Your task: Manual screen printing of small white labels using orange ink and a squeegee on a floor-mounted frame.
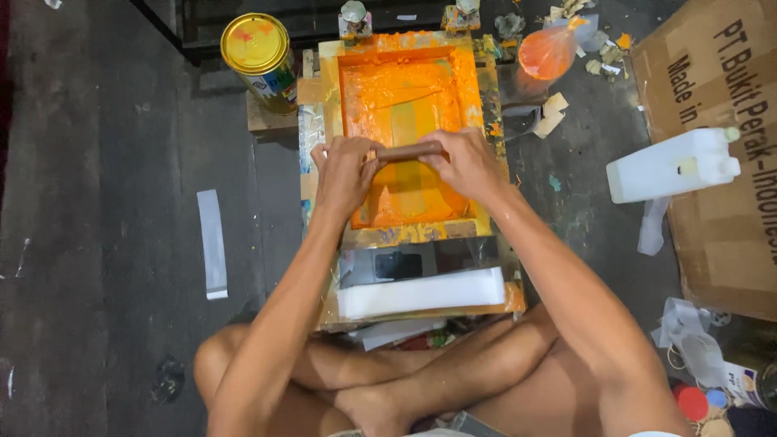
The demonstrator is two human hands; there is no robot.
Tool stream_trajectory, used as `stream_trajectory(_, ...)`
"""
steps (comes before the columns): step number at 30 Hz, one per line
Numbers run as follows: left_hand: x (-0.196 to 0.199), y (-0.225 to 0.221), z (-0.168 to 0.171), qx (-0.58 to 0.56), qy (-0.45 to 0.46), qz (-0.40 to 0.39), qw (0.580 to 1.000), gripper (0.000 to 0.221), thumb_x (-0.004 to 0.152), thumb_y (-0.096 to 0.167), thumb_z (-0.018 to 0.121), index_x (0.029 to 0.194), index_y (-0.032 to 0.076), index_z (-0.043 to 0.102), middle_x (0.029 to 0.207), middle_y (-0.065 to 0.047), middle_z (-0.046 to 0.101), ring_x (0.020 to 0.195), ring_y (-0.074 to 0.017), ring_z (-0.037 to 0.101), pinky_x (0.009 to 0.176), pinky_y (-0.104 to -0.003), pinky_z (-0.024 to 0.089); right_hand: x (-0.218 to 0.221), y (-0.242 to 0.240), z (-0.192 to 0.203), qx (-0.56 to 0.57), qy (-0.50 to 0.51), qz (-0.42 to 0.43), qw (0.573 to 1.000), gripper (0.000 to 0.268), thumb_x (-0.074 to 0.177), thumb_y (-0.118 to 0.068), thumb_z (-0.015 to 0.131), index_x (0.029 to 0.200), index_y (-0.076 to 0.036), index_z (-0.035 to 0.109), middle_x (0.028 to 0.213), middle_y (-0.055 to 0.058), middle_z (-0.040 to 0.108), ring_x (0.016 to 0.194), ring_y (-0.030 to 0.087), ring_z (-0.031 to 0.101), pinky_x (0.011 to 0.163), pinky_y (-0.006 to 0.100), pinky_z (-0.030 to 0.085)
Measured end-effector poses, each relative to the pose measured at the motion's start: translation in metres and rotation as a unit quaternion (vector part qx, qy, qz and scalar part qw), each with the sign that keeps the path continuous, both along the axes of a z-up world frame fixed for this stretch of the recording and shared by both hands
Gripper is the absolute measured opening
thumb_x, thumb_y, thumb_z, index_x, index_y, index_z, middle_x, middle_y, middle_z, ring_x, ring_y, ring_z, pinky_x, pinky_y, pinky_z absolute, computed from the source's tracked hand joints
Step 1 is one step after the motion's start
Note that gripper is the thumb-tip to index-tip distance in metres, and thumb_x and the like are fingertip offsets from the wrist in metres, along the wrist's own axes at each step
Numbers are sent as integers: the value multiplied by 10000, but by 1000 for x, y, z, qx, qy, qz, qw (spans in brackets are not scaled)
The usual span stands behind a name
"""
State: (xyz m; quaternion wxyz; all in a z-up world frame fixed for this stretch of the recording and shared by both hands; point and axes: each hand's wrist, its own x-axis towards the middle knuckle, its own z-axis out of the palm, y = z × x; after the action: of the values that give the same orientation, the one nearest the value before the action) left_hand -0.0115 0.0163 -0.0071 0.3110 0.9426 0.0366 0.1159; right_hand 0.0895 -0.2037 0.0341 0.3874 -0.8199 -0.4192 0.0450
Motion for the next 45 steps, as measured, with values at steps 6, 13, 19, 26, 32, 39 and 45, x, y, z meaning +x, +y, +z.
stream_trajectory(6,-52,-19,1,-10,8,-17,1000,156,919,160,731,1052,242,726,946,38,700,1014,-215,589,1022,-485,270,-49,-27,9,-39,-3,10,999,158,916,8,729,1067,-18,767,819,171,769,746,356,732,737,398,555)
stream_trajectory(13,-84,-34,14,-10,19,-31,999,174,915,135,737,1078,197,735,941,18,709,1001,-205,592,1006,-471,270,-77,-44,6,-67,-15,15,998,189,890,-15,747,1078,-30,746,814,152,771,789,335,745,829,409,539)
stream_trajectory(19,-91,-39,14,-23,22,-38,999,178,915,101,717,1070,185,738,950,5,717,995,-231,594,973,-472,277,-80,-50,-7,-90,3,6,996,203,888,-29,736,1079,-95,755,783,86,764,768,282,738,874,372,502)
stream_trajectory(26,-49,-15,20,6,23,-35,999,145,932,154,715,1061,218,730,955,19,702,1019,-236,578,1018,-510,277,-40,-28,5,-34,-9,10,999,122,901,-40,742,1016,-77,761,687,97,725,626,275,696,766,336,519)
stream_trajectory(32,32,11,13,-20,-23,25,999,171,928,97,734,1034,231,744,974,33,724,1015,-239,609,1017,-495,292,34,14,-19,-5,-57,-37,998,155,883,-78,784,1036,-84,755,741,147,717,713,415,688,713,442,532)
stream_trajectory(39,54,21,-1,-1,-21,39,999,167,915,125,740,1029,247,727,959,63,719,1011,-226,620,987,-484,302,59,27,-28,-33,-75,-42,996,154,892,-124,778,1042,-144,752,728,136,710,749,398,710,736,430,535)
stream_trajectory(45,33,13,5,-4,-10,11,1000,206,911,68,728,1036,232,744,932,27,710,973,-232,604,992,-478,304,31,15,-12,-11,-41,-21,999,199,872,10,759,1053,-71,748,812,173,750,789,408,720,700,427,548)
